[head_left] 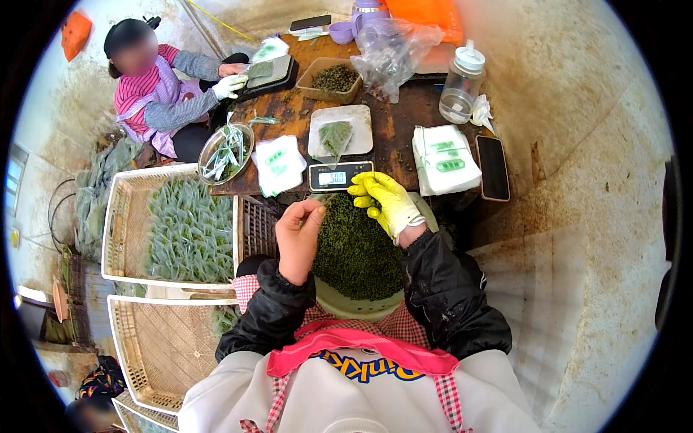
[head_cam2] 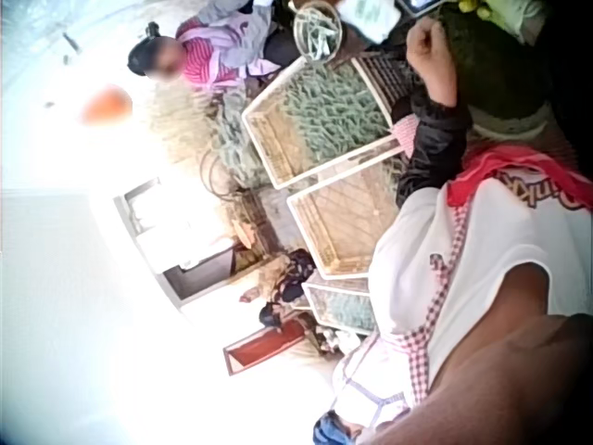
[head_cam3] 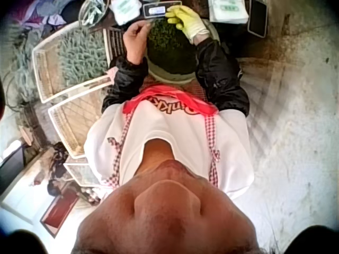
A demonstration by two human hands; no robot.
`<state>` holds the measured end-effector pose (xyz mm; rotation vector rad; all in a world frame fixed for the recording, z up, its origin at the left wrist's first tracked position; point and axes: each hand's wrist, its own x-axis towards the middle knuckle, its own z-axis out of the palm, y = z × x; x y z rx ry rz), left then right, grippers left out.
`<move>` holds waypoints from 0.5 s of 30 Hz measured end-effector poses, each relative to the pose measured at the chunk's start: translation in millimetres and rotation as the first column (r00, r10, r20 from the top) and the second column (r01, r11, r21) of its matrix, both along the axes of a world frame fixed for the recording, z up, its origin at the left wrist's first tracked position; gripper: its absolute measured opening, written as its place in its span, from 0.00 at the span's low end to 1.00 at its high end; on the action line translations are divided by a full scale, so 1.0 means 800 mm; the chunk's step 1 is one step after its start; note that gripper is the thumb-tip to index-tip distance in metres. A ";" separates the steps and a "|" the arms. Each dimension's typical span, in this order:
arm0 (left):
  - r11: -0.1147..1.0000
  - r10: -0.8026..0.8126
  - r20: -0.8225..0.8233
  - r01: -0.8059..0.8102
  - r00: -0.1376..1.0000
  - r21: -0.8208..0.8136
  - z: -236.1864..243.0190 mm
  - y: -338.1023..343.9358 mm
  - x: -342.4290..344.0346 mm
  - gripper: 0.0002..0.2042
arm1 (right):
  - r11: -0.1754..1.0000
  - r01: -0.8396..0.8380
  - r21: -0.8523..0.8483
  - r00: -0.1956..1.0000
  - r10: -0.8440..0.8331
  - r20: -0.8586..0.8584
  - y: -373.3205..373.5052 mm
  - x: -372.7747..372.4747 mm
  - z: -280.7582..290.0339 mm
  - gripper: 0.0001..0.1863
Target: The person scoops dried green vegetables from a large bowl into small plastic bags, weighs each bag on a digital scale, and places the filled bags into a basket. The person repeats this process continuously.
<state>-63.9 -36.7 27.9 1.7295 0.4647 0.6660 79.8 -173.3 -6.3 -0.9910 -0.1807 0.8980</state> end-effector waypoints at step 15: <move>0.188 0.636 -0.096 -0.033 0.765 0.982 0.004 0.273 0.021 0.25 | 0.992 -0.129 0.002 0.990 0.129 -0.054 0.011 -0.013 -0.002 0.16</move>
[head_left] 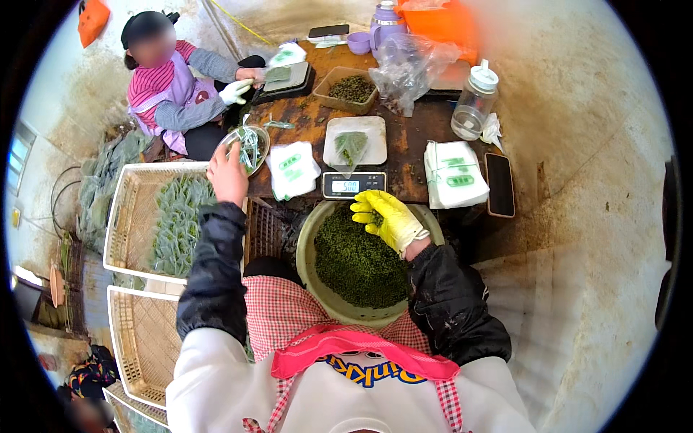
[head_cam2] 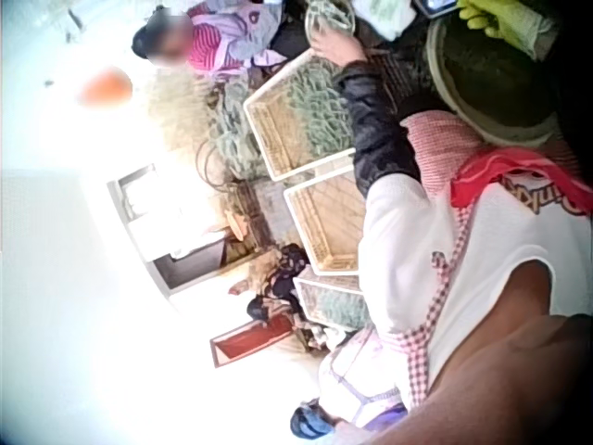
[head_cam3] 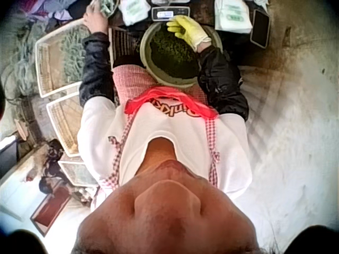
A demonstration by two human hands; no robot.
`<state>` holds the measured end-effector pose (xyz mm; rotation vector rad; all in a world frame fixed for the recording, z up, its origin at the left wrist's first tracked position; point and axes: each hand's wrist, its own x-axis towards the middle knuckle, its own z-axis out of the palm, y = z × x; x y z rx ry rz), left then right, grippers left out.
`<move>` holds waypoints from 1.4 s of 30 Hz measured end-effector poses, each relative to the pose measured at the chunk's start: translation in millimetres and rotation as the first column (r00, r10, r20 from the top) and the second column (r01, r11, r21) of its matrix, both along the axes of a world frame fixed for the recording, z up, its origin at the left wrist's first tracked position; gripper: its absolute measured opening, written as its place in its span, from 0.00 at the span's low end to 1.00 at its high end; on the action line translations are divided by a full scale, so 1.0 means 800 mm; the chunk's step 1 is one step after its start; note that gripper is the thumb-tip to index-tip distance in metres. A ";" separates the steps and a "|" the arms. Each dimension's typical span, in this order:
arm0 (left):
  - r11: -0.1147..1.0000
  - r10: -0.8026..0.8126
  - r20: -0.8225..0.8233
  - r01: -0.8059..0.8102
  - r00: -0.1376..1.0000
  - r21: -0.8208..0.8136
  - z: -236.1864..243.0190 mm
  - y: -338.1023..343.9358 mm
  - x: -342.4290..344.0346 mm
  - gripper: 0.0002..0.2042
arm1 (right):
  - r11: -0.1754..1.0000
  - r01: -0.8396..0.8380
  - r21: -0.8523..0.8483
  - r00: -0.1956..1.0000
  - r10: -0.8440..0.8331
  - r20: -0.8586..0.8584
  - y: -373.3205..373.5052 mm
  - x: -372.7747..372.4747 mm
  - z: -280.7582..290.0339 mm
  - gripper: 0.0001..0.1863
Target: The person scoops dried green vegetables from a large bowl into small plastic bags, weighs each bag on a digital scale, and places the filled bags into a basket. The person repeats this process continuously.
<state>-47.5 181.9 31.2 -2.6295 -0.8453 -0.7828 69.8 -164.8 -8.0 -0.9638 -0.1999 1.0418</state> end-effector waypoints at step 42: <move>0.876 -0.440 0.368 0.482 0.819 -0.027 -0.010 -0.247 0.087 0.09 | 0.980 0.173 0.096 0.977 -0.159 -0.143 -0.010 0.007 -0.015 0.21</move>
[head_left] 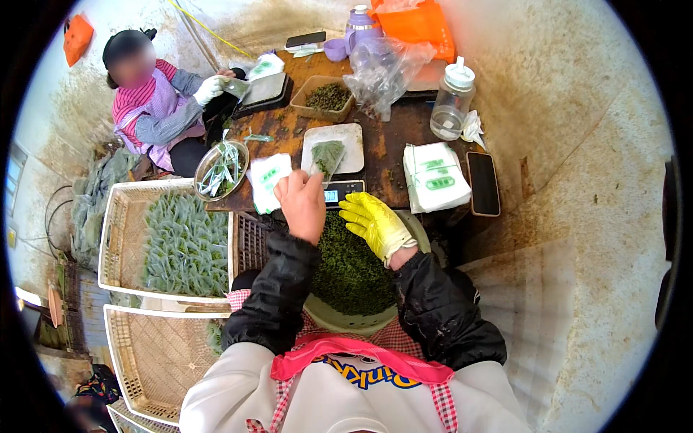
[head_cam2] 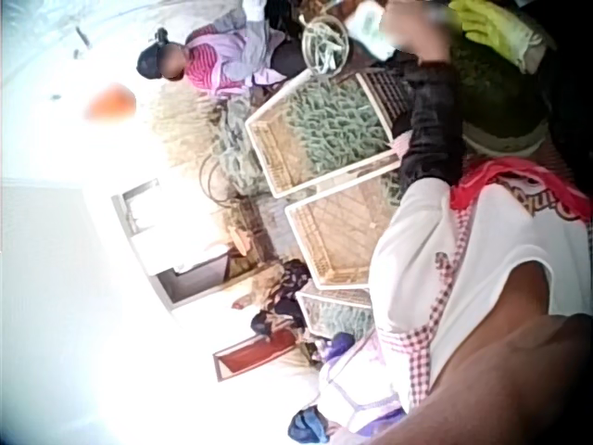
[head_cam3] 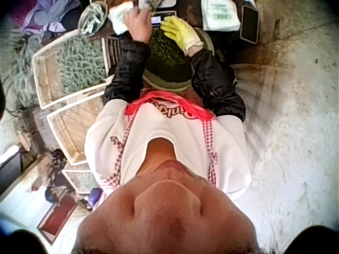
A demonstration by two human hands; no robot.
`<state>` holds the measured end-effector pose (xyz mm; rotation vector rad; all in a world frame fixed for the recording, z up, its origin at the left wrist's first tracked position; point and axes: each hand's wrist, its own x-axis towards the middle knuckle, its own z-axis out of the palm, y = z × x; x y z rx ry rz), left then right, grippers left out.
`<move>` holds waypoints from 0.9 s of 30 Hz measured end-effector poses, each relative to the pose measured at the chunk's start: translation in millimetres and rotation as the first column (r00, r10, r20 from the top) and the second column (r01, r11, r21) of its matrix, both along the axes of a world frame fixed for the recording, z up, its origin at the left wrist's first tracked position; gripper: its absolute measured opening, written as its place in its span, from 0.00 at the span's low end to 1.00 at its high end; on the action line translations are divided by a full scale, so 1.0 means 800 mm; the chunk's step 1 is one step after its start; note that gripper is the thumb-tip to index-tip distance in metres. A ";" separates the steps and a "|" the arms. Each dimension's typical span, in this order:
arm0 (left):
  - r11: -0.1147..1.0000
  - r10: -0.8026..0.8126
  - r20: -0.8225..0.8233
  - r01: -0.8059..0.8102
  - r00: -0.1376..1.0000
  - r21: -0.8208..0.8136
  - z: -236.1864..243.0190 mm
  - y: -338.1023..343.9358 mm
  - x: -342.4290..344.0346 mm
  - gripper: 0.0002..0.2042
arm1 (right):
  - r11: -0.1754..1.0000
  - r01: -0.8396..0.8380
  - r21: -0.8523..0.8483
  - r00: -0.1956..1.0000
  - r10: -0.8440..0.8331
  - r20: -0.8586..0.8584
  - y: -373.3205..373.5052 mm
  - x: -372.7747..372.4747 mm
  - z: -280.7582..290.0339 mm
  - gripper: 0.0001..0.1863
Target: The person scoops dried green vegetables from a large bowl into small plastic bags, weighs each bag on a digital scale, and places the filled bags into a basket. The person repeats this process continuously.
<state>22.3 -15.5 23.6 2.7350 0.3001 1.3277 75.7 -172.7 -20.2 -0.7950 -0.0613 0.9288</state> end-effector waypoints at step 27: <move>0.998 -0.010 -0.091 0.016 0.996 0.058 0.022 0.010 -0.056 0.12 | 0.975 0.078 -0.207 0.984 -0.041 0.175 -0.008 0.003 0.002 0.15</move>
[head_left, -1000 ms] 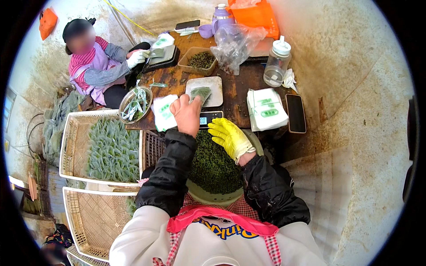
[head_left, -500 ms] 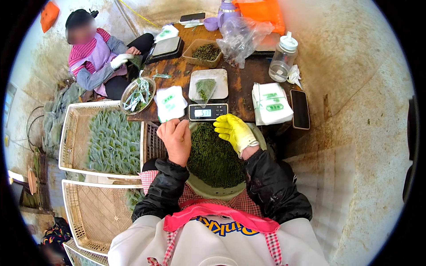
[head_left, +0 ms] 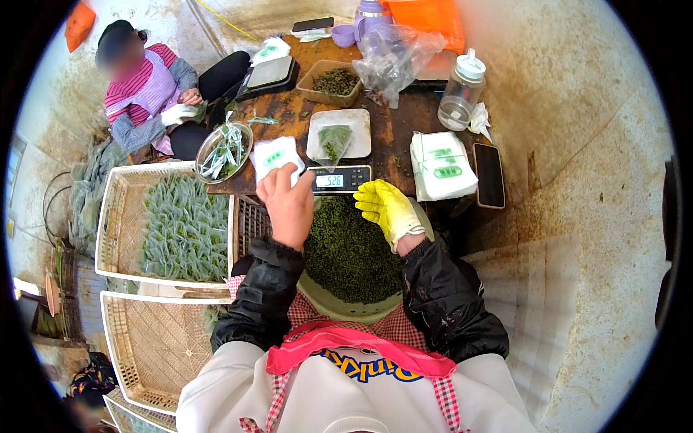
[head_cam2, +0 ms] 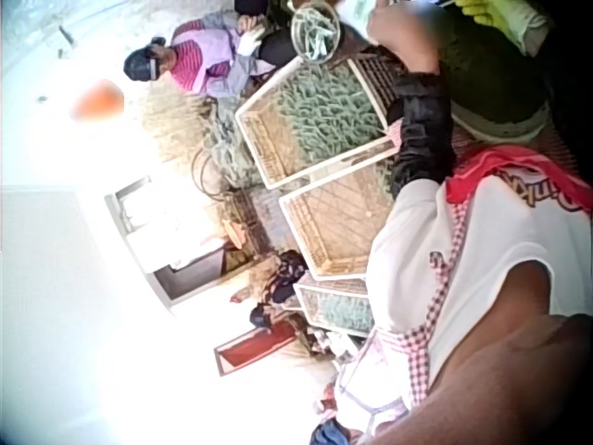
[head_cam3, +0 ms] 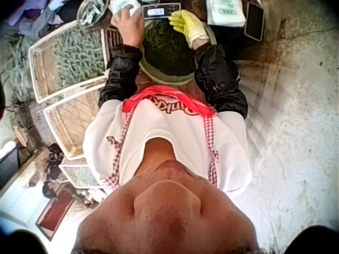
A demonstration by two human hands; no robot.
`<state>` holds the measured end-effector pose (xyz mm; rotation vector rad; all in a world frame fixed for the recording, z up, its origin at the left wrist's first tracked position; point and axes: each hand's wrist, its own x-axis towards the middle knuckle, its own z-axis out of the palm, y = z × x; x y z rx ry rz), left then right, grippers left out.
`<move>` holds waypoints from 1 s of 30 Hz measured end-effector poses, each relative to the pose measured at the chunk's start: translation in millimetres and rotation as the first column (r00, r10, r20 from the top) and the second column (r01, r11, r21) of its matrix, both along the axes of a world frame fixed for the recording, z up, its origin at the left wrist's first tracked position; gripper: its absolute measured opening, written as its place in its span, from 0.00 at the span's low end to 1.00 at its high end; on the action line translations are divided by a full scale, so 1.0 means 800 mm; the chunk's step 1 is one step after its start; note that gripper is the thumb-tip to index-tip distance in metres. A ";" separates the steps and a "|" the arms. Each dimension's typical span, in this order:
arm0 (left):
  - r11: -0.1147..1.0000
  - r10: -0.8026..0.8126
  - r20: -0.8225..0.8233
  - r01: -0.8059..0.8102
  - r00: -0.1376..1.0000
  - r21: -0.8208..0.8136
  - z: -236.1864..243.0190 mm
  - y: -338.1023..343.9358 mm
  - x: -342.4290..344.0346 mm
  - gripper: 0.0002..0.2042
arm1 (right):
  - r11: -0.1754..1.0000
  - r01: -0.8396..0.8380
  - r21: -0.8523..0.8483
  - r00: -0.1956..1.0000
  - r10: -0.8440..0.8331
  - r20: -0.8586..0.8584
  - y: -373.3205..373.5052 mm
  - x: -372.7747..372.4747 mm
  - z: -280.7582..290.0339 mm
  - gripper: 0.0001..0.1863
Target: The person scoops dried green vegetables from a large bowl into small plastic bags, weighs each bag on a digital scale, and places the filled bags into a basket. The person repeats this process continuously.
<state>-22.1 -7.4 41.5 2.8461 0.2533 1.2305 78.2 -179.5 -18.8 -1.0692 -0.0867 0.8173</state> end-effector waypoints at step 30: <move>0.999 -0.051 -0.524 0.050 0.850 -0.016 0.070 0.018 -0.246 0.06 | 0.871 0.132 -0.473 -0.426 0.480 0.767 0.079 -0.181 0.099 0.09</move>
